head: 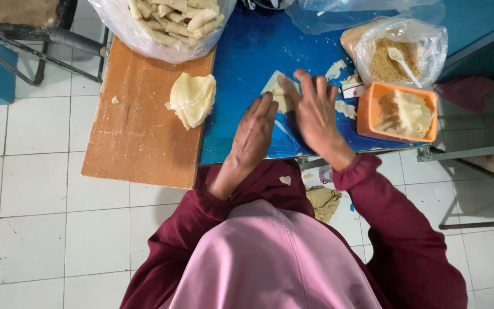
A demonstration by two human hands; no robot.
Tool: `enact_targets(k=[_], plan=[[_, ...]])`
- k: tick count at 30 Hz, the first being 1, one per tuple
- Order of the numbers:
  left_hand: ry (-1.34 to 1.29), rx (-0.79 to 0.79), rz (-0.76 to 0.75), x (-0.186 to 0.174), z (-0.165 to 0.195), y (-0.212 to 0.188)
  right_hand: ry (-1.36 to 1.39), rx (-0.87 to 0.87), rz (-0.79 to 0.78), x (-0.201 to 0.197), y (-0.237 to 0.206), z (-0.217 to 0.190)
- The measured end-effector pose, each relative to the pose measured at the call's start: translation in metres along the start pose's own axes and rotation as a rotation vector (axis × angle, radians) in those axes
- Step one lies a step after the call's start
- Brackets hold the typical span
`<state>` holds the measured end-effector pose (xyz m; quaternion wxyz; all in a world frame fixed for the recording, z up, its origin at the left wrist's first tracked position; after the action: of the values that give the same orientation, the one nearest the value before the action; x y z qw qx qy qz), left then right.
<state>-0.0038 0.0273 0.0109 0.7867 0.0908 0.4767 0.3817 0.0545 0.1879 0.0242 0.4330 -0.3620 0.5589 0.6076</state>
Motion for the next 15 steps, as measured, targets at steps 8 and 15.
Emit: enact_targets(k=[8,15], plan=[[-0.003,-0.014,-0.04,0.001,-0.003,-0.001,0.481,-0.04,-0.098,0.0,0.022,0.024],[-0.178,-0.201,0.0,-0.002,-0.003,0.008,0.584,0.129,-0.247,-0.017,0.073,0.05]])
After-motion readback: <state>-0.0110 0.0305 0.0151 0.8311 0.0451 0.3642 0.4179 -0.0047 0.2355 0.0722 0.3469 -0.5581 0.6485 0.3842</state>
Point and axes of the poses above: each hand's wrist, its own y-axis towards the middle knuckle, its own x-axis out of the palm, z = x × y, the point moved 1 cm from there along y, towards the middle knuckle, and after that the axes turned 6 degrees about -z, right-handed, at the moved point
